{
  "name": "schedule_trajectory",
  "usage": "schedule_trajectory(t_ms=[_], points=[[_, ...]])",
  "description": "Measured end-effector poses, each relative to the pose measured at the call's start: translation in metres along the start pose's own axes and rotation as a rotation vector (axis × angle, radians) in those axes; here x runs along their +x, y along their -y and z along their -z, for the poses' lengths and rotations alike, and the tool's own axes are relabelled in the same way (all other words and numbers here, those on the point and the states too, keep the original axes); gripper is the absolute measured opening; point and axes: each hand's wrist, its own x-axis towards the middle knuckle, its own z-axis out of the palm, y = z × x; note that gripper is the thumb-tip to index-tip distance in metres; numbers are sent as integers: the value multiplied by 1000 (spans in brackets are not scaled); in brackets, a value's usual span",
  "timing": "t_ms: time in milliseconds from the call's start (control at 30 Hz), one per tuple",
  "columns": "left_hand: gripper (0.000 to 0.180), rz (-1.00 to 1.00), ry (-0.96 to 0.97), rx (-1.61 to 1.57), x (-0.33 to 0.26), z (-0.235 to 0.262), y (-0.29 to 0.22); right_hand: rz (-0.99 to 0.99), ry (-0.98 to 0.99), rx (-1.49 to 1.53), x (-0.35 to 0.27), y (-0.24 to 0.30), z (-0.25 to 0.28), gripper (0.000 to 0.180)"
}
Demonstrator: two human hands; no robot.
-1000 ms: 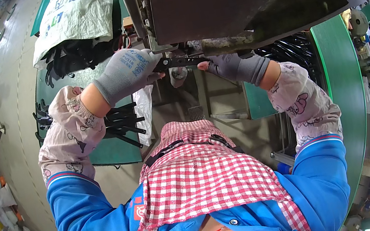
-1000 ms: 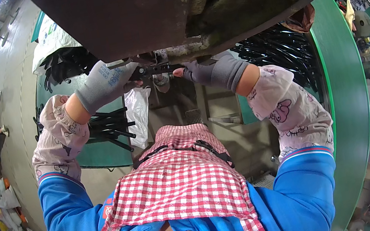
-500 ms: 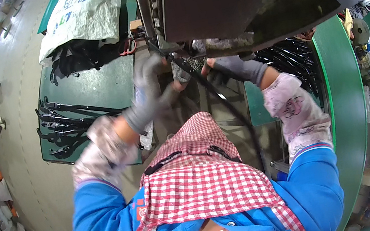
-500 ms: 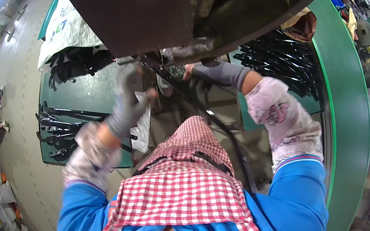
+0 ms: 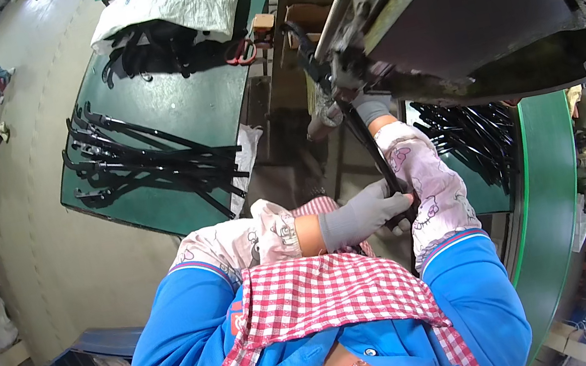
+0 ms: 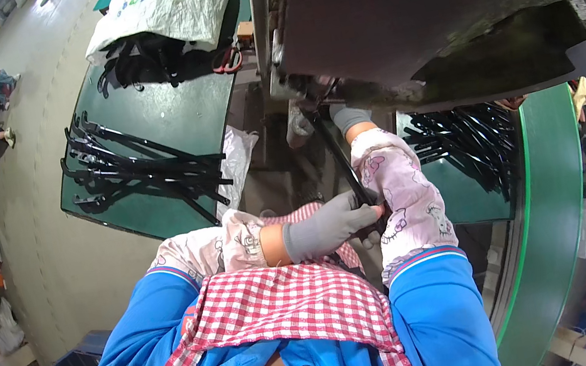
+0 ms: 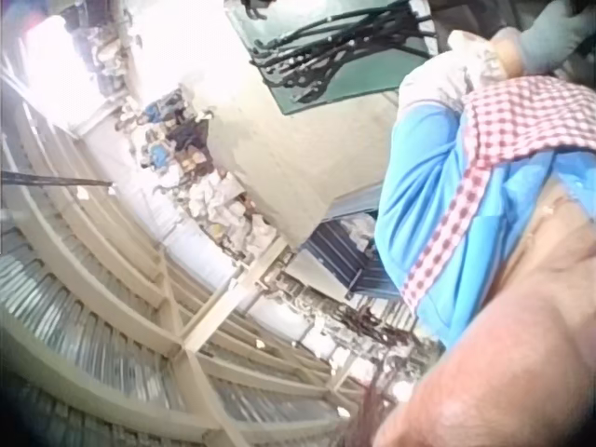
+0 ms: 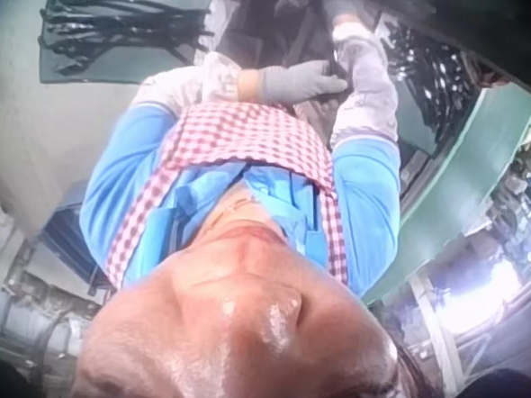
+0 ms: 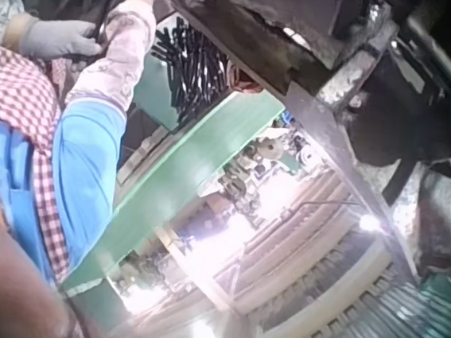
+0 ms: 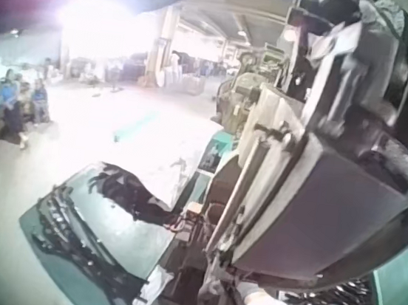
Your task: The person repeatedly picks black plastic components from a green workbench, inserts them into a press-like machine, and removes the processed parts. The cycle continues with the person handling the parts one at a time and placing them back on the bench.
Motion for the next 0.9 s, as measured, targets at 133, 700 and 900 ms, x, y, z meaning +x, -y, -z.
schedule_trajectory(t_ms=[133,700,900], points=[[24,-76,-10,-45,-20,1,-13,101,-238,-91,0,-17,-17,58],[34,-132,-1075,1016,-186,314,-141,178,17,-176,-8,-62,-50,32],[75,-135,-1418,1347,-76,426,-243,166,-53,-208,2,-55,-45,29]])
